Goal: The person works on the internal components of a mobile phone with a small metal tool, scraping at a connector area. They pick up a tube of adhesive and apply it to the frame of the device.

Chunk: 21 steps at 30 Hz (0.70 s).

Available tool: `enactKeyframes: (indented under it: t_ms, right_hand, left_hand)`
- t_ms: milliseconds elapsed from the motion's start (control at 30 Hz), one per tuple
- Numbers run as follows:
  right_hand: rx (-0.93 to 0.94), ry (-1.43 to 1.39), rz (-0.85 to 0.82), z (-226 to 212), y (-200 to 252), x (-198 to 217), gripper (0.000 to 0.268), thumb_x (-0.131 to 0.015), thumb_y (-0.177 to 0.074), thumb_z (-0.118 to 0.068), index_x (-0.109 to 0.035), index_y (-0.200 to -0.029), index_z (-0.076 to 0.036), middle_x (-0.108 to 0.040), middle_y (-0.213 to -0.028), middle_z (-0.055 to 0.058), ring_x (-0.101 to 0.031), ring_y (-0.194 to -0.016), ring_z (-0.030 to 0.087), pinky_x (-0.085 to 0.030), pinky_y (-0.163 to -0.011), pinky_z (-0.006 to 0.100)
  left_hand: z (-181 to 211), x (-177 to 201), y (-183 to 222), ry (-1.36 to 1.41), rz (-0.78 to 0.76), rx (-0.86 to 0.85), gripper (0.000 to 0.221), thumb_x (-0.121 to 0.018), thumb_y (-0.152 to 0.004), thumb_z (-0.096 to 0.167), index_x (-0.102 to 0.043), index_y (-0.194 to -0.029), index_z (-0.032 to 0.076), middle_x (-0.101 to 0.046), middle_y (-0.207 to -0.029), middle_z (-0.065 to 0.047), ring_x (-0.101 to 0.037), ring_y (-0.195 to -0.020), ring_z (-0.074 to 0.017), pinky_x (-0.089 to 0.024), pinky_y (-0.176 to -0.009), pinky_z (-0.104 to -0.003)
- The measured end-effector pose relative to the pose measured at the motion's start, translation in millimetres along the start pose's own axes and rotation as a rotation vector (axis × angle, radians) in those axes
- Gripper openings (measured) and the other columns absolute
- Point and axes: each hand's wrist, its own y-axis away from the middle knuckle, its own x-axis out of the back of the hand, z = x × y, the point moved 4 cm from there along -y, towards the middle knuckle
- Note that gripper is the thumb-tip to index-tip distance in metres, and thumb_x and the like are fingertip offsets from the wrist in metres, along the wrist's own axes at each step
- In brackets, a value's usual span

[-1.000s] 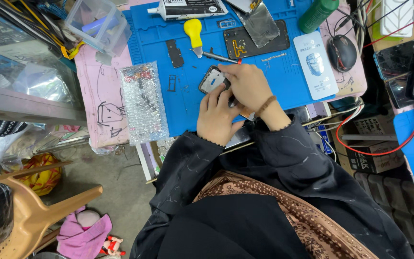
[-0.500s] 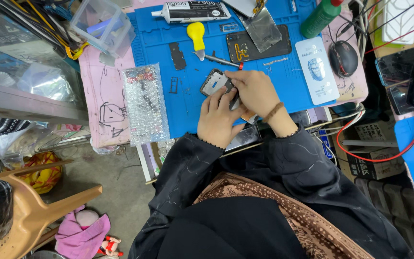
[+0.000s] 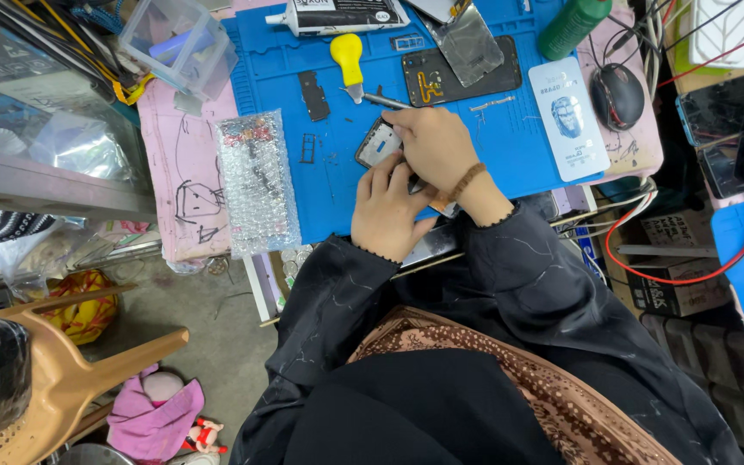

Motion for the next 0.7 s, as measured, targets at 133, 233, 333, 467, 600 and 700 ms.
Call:
enactKeyframes:
  t_ms: [133, 233, 333, 467, 600, 700]
  right_hand:
    - [0.129, -0.008, -0.014, -0.6, -3.0, 5.9, 0.024, -0.064, -0.095, -0.013, -0.078, -0.114, -0.01, -0.076, -0.103, 0.016, -0.073, -0.088, 0.037, -0.057, -0.078, 0.046]
    - [0.259, 0.025, -0.014, 6.0, -4.4, 9.5, 0.023, -0.065, -0.098, -0.014, -0.078, -0.116, -0.012, -0.076, -0.102, 0.014, -0.073, -0.089, 0.035, -0.057, -0.077, 0.045]
    - [0.473, 0.118, 0.027, 12.0, -4.2, 10.0, 0.027, -0.066, -0.096, -0.012, -0.076, -0.12, -0.014, -0.075, -0.097, 0.011, -0.072, -0.084, 0.033, -0.056, -0.071, 0.043]
    - [0.531, 0.275, 0.024, 18.4, -0.5, 5.0, 0.037, -0.066, -0.091, -0.011, -0.075, -0.127, -0.016, -0.068, -0.081, 0.01, -0.067, -0.068, 0.03, -0.051, -0.058, 0.042]
    - [0.554, 0.18, 0.026, 21.5, 1.2, 7.2, 0.039, -0.064, -0.092, -0.009, -0.074, -0.129, -0.016, -0.067, -0.081, 0.009, -0.065, -0.067, 0.029, -0.051, -0.058, 0.041]
    - [0.545, 0.147, 0.021, 22.0, -0.6, 6.7, 0.038, -0.063, -0.092, -0.008, -0.075, -0.127, -0.016, -0.067, -0.08, 0.007, -0.066, -0.068, 0.029, -0.05, -0.058, 0.041]
  left_hand:
    - [-0.8, 0.0, 0.6, -0.017, 0.0, -0.005, 0.061, -0.088, -0.072, 0.032, -0.071, -0.13, 0.026, -0.051, -0.138, -0.01, -0.038, -0.143, -0.035, -0.033, -0.114, -0.053]
    - [1.5, 1.7, -0.9, -0.03, 0.029, -0.01, 0.065, -0.087, -0.071, 0.031, -0.069, -0.134, 0.028, -0.051, -0.14, -0.009, -0.039, -0.14, -0.0343, -0.034, -0.112, -0.052]
    - [1.8, 1.1, -0.9, -0.04, 0.018, 0.003, 0.063, -0.086, -0.07, 0.032, -0.069, -0.13, 0.03, -0.051, -0.141, -0.008, -0.039, -0.14, -0.034, -0.035, -0.111, -0.052]
    - [1.8, -0.3, 0.2, -0.061, 0.031, -0.005, 0.065, -0.086, -0.071, 0.035, -0.067, -0.133, 0.031, -0.05, -0.14, -0.006, -0.04, -0.139, -0.0335, -0.035, -0.111, -0.052]
    - [2.3, 0.6, 1.5, -0.073, 0.045, -0.019, 0.067, -0.086, -0.072, 0.034, -0.066, -0.136, 0.032, -0.05, -0.14, -0.006, -0.04, -0.138, -0.0334, -0.036, -0.109, -0.052]
    - [2.9, 0.9, 0.8, -0.081, 0.054, -0.024, 0.067, -0.086, -0.072, 0.034, -0.066, -0.136, 0.032, -0.05, -0.139, -0.006, -0.04, -0.137, -0.0333, -0.036, -0.109, -0.052]
